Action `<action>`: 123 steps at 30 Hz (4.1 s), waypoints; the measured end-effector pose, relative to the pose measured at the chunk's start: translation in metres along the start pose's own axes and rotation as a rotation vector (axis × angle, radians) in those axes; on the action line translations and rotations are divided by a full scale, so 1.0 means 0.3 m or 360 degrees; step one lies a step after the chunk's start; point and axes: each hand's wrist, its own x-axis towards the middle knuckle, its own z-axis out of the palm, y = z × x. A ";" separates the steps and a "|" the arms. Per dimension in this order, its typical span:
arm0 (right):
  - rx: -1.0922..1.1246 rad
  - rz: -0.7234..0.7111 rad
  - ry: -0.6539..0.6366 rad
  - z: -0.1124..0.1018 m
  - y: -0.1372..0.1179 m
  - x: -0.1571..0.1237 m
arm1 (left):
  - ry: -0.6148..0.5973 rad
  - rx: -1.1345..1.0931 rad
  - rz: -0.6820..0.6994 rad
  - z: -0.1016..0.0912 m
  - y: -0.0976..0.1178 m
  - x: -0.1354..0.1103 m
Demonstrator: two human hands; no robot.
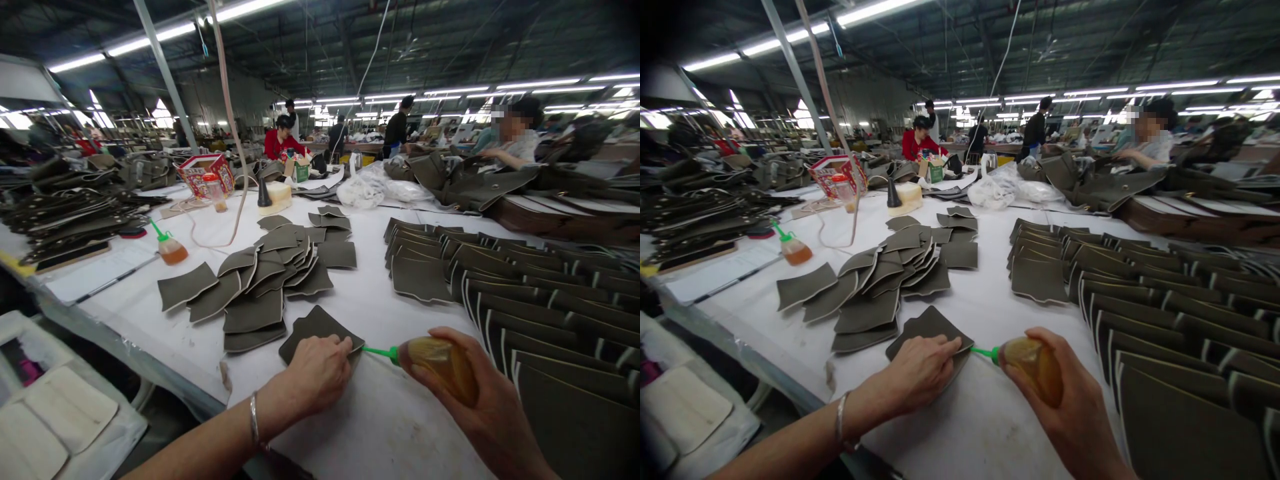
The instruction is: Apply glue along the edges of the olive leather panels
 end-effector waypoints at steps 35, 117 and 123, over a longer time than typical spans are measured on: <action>0.0264 0.0464 -0.0072 0.008 -0.009 -0.048 | -0.0132 -0.0224 -0.0049 -0.024 -0.005 -0.031; 0.1657 0.1462 0.0056 0.023 -0.005 -0.076 | -0.0159 -0.0481 -0.0099 -0.020 -0.023 -0.021; 0.2030 0.1765 0.0488 0.004 0.050 -0.030 | -0.0034 -0.0714 -0.0119 -0.002 -0.040 -0.028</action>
